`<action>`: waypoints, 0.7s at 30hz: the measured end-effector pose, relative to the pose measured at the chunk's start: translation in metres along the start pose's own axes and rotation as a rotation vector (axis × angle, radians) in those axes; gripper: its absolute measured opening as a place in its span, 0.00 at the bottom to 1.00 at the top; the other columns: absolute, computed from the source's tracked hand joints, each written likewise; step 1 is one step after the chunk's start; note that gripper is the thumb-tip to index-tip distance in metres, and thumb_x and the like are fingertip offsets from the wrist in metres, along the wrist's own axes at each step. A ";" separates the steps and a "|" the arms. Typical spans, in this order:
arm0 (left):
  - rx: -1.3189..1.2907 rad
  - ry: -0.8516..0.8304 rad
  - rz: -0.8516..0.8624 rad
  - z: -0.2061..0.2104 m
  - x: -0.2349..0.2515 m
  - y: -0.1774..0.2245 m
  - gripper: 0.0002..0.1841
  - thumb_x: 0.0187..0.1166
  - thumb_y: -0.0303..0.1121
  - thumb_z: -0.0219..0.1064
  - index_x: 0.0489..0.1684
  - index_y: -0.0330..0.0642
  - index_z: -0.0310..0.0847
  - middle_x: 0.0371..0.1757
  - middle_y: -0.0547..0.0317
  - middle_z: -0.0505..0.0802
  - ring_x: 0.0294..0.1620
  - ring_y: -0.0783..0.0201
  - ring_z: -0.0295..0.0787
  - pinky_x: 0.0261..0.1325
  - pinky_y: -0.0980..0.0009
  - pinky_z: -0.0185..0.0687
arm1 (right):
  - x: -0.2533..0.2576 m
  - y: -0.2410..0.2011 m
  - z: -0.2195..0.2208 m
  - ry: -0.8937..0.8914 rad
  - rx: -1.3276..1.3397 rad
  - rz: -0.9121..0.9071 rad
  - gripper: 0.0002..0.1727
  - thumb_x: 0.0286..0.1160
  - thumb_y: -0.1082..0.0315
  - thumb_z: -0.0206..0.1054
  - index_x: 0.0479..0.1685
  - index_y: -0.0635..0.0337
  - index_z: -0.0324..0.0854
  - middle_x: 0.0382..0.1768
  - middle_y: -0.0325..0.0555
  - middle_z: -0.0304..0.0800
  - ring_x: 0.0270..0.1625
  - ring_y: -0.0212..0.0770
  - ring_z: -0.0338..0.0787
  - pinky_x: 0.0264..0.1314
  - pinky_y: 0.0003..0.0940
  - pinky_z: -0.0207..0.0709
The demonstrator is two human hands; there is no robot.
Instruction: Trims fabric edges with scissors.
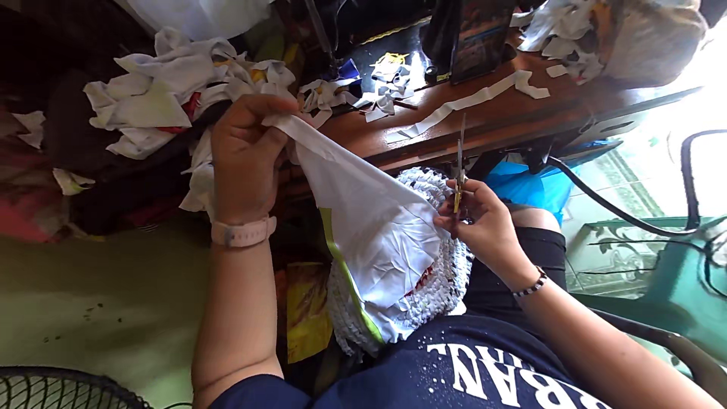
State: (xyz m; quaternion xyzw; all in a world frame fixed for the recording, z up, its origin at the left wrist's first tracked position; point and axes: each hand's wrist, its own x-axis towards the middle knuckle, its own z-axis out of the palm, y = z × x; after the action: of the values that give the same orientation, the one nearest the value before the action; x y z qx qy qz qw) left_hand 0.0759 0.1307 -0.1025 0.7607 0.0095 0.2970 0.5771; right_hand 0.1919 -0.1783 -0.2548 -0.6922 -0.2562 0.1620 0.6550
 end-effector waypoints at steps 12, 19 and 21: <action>0.102 -0.150 0.292 0.006 -0.033 0.063 0.06 0.84 0.28 0.67 0.48 0.49 0.89 0.50 0.67 0.95 0.51 0.66 0.93 0.58 0.69 0.91 | 0.004 -0.001 0.000 -0.076 0.095 0.065 0.40 0.55 0.80 0.80 0.75 0.54 0.74 0.41 0.42 0.91 0.36 0.34 0.91 0.36 0.29 0.88; 0.170 -0.197 0.381 0.013 -0.041 0.078 0.06 0.84 0.30 0.67 0.48 0.51 0.90 0.51 0.70 0.95 0.52 0.68 0.93 0.58 0.71 0.91 | 0.008 -0.004 -0.003 -0.146 0.084 0.066 0.38 0.55 0.80 0.80 0.73 0.53 0.76 0.39 0.41 0.92 0.35 0.33 0.91 0.37 0.28 0.88; 0.186 -0.193 0.379 0.014 -0.043 0.079 0.06 0.84 0.30 0.67 0.48 0.51 0.90 0.51 0.70 0.95 0.52 0.69 0.93 0.59 0.71 0.91 | 0.009 -0.003 -0.004 -0.146 0.080 0.056 0.38 0.54 0.80 0.80 0.72 0.53 0.76 0.39 0.40 0.92 0.34 0.32 0.90 0.35 0.28 0.87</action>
State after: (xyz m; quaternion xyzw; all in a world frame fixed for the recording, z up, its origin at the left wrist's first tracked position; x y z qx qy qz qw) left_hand 0.0207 0.0768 -0.0536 0.8238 -0.1615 0.3237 0.4365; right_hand 0.2005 -0.1767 -0.2500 -0.6589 -0.2770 0.2402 0.6568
